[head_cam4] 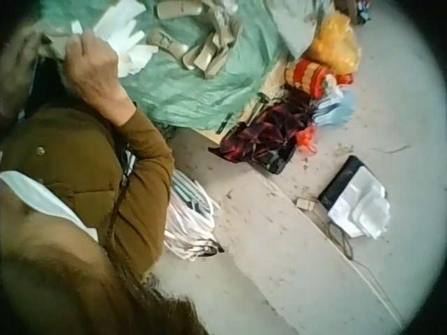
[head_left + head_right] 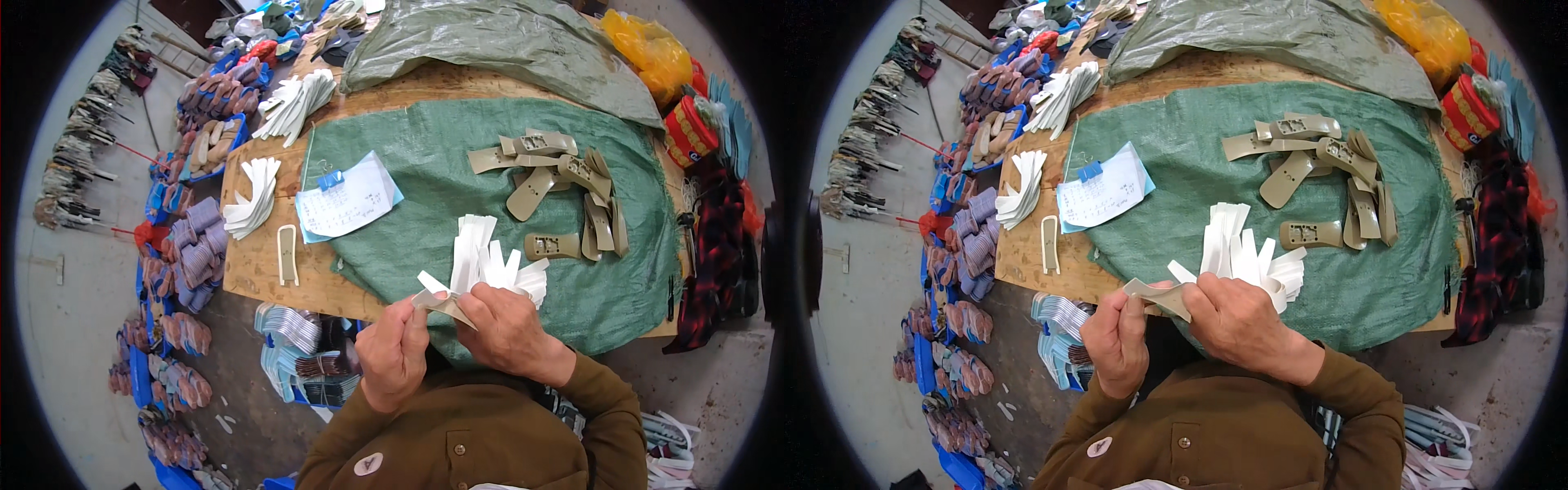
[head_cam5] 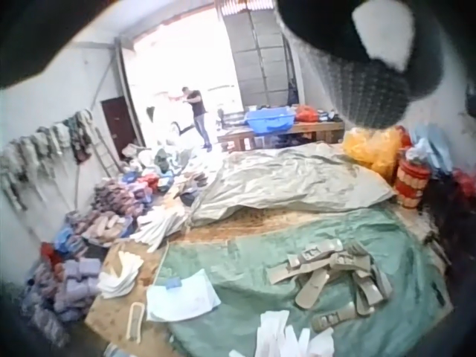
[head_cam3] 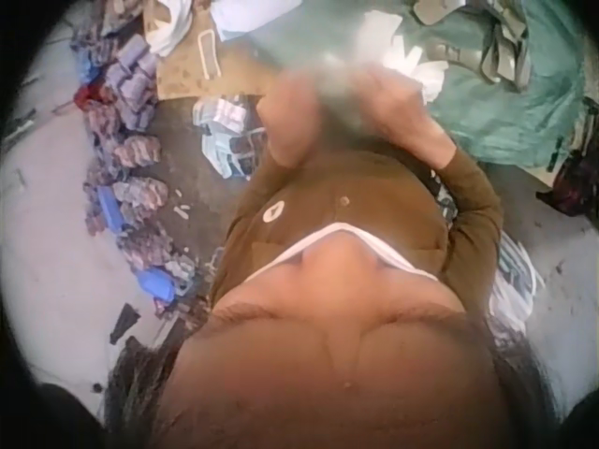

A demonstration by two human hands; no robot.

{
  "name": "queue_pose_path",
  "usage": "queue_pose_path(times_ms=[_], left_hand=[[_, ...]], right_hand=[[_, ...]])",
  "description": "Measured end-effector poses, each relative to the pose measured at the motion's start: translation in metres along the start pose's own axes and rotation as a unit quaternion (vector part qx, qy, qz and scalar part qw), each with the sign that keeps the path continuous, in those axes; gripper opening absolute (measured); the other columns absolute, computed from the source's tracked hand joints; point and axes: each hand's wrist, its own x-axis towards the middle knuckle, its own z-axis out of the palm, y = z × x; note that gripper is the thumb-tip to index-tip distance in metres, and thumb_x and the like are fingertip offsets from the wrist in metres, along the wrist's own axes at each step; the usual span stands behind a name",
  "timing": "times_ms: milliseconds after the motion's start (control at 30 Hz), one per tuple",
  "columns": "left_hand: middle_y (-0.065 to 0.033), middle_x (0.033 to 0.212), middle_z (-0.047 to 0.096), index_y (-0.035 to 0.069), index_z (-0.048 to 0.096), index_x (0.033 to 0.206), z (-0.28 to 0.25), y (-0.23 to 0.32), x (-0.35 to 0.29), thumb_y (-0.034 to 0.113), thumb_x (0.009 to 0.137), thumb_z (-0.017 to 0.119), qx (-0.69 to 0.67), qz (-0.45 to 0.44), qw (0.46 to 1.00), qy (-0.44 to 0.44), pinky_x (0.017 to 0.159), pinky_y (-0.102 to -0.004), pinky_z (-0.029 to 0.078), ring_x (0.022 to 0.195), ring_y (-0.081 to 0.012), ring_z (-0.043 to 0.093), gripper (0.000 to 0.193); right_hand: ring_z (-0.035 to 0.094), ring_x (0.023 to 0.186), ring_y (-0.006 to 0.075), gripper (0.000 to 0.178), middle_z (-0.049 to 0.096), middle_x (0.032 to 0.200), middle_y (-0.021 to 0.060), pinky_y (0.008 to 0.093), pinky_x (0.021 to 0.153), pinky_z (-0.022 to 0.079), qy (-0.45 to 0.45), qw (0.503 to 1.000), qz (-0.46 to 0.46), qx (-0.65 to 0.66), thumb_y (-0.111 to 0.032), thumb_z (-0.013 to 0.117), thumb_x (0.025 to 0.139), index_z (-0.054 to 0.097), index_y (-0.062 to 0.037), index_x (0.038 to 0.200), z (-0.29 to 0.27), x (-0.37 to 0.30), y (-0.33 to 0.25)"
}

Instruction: The person assembles white gloves by inserting a beige fabric piece into the glove opening and folding the edges over. They handle the gloves one at a time, placing the finished units into a red plastic bag. The person also moves a yellow plastic bag and a green sack on the table to access materials.

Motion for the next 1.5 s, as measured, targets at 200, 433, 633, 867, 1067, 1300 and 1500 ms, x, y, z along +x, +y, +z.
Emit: queue_pose_path(times_ms=[200,433,633,867,1067,1300,1500], left_hand=[[-0.0128,0.094,0.071,-0.007,0.06,0.114,0.008,-0.008,-0.002,0.008,0.1,0.051,-0.057,-0.009,0.998,0.026,0.067,-0.0261,0.051,0.071,-0.0147,0.063,0.023],[-0.0077,0.113,0.063,-0.004,0.062,0.118,-0.004,-0.019,0.008,0.021,0.099,0.06,-0.647,-0.284,0.693,-0.146,0.093,-0.026,0.045,0.112,-0.0135,0.056,0.031],[0.0004,0.083,0.052,-0.001,0.07,0.102,0.004,-0.025,-0.002,0.017,0.097,0.063,-0.294,-0.099,0.95,-0.035,0.068,-0.0219,0.041,0.077,-0.0063,0.049,0.02],[0.0016,0.08,0.056,0.001,0.07,0.095,-0.001,-0.023,0.022,0.013,0.095,0.065,-0.303,-0.149,0.939,-0.066,0.064,-0.0206,0.04,0.071,-0.0055,0.05,0.013],[0.0007,0.098,0.064,0.001,0.063,0.11,-0.006,-0.04,0.015,0.035,0.103,0.052,-0.526,-0.237,0.813,-0.075,0.079,-0.0232,0.045,0.089,-0.0048,0.054,0.036],[-0.0011,0.088,0.056,0.001,0.06,0.101,0.008,-0.055,-0.017,0.03,0.103,0.05,-0.312,-0.151,0.917,-0.197,0.073,-0.0235,0.042,0.081,-0.0086,0.049,0.031],[-0.0038,0.08,0.057,-0.001,0.06,0.094,-0.004,-0.056,0.0,0.023,0.1,0.054,-0.266,-0.133,0.923,-0.243,0.063,-0.0291,0.043,0.071,-0.0109,0.049,0.026]], right_hand=[[0.054,0.056,0.025,0.024,0.045,0.073,0.0093,0.037,0.05,0.045,-0.016,0.999,0.028,0.002,0.0,0.063,0.072,0.047,-0.0033,0.09,0.001,0.007,-0.009],[0.063,0.067,0.0348,0.042,0.061,0.084,0.0168,0.0399,0.058,0.051,-0.133,0.924,0.161,0.322,-0.009,0.063,0.084,0.048,0.0026,0.121,-0.026,0.014,-0.016],[0.063,0.067,0.0368,0.041,0.064,0.08,0.0191,0.0417,0.06,0.051,-0.138,0.897,0.224,0.355,-0.012,0.064,0.086,0.048,0.0028,0.121,-0.009,-0.001,-0.024],[0.066,0.078,0.0317,0.04,0.065,0.094,0.019,0.0384,0.066,0.052,-0.215,0.893,0.224,0.325,-0.011,0.064,0.086,0.05,0.003,0.121,0.0,-0.009,-0.026],[0.066,0.083,0.0234,0.05,0.066,0.101,0.0152,0.0348,0.071,0.052,-0.129,0.859,0.264,0.42,-0.012,0.063,0.089,0.046,0.0018,0.133,-0.003,-0.002,-0.018],[0.065,0.087,0.0252,0.048,0.066,0.101,0.0166,0.036,0.074,0.052,-0.154,0.862,0.287,0.389,-0.012,0.062,0.089,0.045,0.0022,0.131,-0.002,-0.004,-0.018],[0.066,0.087,0.0291,0.049,0.065,0.102,0.0182,0.0366,0.074,0.052,-0.157,0.88,0.258,0.366,-0.01,0.063,0.088,0.044,0.0023,0.132,-0.001,-0.011,-0.01]])
